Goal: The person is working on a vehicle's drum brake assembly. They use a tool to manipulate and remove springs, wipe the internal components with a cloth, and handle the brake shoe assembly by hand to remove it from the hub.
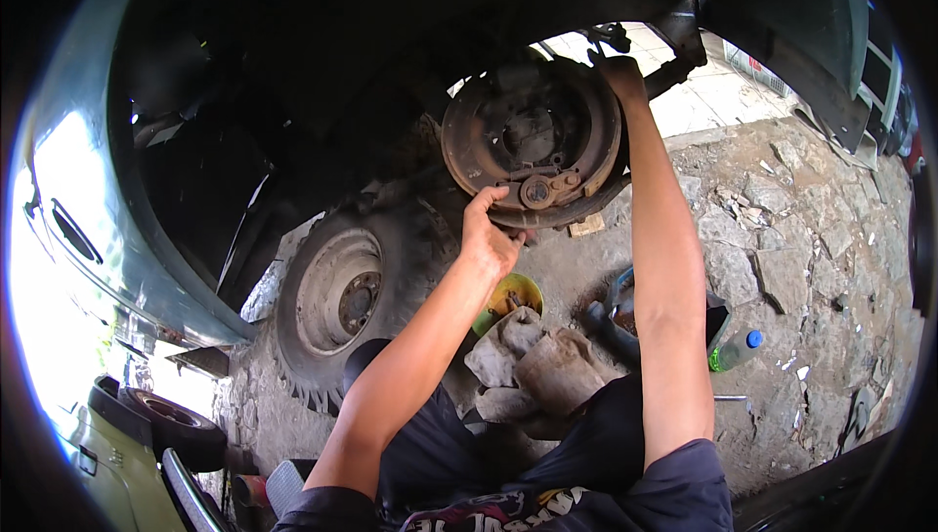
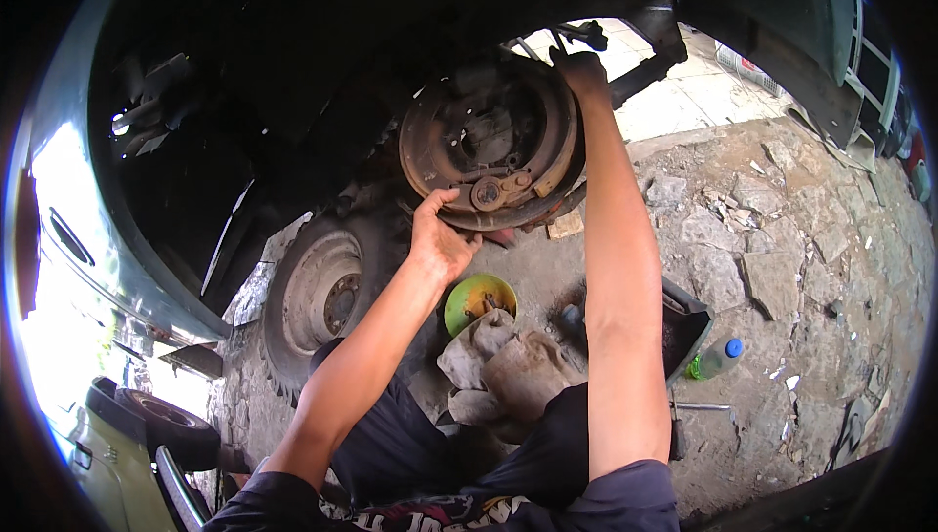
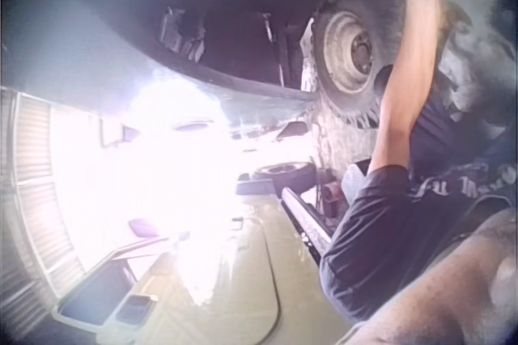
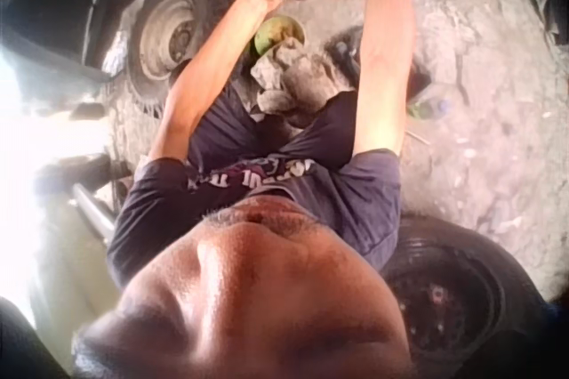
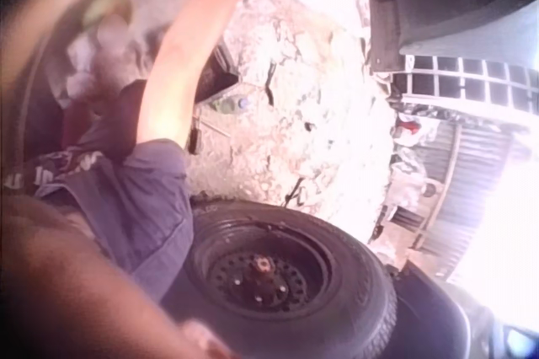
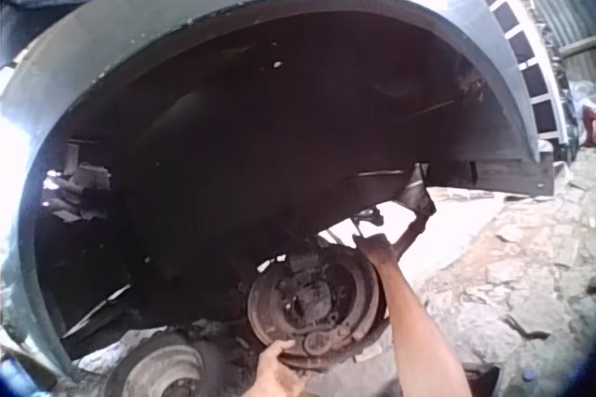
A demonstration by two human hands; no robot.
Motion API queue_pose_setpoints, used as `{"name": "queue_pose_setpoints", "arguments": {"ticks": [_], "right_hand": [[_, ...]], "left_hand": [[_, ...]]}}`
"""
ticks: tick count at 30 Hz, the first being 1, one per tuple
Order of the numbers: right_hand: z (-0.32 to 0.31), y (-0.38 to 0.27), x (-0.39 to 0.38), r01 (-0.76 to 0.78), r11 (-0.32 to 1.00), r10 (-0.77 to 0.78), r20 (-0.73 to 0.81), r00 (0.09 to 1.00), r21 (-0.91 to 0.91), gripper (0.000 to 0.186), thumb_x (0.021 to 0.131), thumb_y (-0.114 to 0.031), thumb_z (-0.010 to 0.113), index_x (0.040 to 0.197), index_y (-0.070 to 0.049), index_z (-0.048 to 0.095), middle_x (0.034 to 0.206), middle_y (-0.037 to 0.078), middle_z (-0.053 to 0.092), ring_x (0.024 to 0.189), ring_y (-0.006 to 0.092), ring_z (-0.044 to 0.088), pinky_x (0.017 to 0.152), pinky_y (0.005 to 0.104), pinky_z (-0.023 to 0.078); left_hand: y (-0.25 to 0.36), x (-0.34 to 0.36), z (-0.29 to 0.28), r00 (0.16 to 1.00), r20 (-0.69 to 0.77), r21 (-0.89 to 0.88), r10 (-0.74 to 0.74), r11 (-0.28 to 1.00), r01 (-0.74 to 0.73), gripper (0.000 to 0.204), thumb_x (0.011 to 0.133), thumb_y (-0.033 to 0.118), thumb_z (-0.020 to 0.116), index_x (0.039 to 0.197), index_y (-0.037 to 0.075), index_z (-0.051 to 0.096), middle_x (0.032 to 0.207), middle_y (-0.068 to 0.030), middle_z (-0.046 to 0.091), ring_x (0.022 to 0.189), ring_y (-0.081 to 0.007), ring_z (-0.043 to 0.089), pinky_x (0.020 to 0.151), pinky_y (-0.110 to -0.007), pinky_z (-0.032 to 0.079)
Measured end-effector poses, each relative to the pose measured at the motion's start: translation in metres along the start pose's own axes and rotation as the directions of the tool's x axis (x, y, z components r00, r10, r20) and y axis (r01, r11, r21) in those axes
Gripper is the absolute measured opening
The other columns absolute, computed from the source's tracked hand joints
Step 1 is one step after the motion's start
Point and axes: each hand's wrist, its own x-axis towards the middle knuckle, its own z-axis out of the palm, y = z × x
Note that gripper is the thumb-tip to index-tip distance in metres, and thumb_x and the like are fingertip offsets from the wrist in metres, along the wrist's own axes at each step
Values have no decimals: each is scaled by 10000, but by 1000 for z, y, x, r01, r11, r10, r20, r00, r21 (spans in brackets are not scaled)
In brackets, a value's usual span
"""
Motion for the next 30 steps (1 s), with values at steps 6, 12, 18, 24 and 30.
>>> {"name": "queue_pose_setpoints", "arguments": {"ticks": [6, 12, 18, 24, 30], "right_hand": [[23, -27, -23, -27, 989, 39, -83, 996, 144, 552, 857, -545, 575, 1038, -37, 689, 970, 200, 707, 1050, 364, 646, 925, 401, 482], [1, -5, -19, 134, 990, -144, -413, 899, -53, 588, 893, -405, 593, 1320, -35, 431, 801, 135, 715, 912, 328, 689, 823, 410, 532], [-34, -55, -79, -74, 909, 168, -200, 965, 409, 508, 939, -482, 529, 878, -23, 737, 863, 123, 733, 893, 302, 692, 831, 382, 498], [-67, -88, -115, -110, 950, 168, -181, 969, 291, 590, 859, -555, 626, 903, 27, 710, 820, 154, 708, 827, 257, 666, 759, 349, 484], [-46, -83, -175, -103, 989, 120, -164, 979, 108, 723, 790, -542, 709, 1014, 136, 596, 941, 327, 660, 961, 430, 654, 869, 444, 498]], "left_hand": [[-2, 1, -34, 995, -94, 260, -36, 964, 60, 431, 751, 379, 730, 1066, 153, 542, 951, 19, 454, 818, -128, 388, 730, -293, 332], [-1, 7, -38, 1000, -12, 480, -15, 877, 19, 523, 745, 541, 770, 1063, 178, 568, 1010, 35, 486, 826, -101, 405, 680, -271, 331], [47, 7, -73, 971, -17, 640, 239, 749, -173, 928, 782, 656, 685, 1413, 49, 377, 1424, -114, 374, 1180, -253, 424, 926, -380, 408], [116, 60, -61, 949, 157, 568, 274, 761, -313, 989, 800, 675, 647, 1444, -4, 324, 1493, -189, 348, 1417, -273, 269, 1069, -527, 316], [81, 70, -31, 946, 242, 409, 215, 862, -300, 716, 893, 559, 613, 1337, 11, 489, 1382, -189, 503, 1308, -270, 456, 1082, -398, 359]]}}
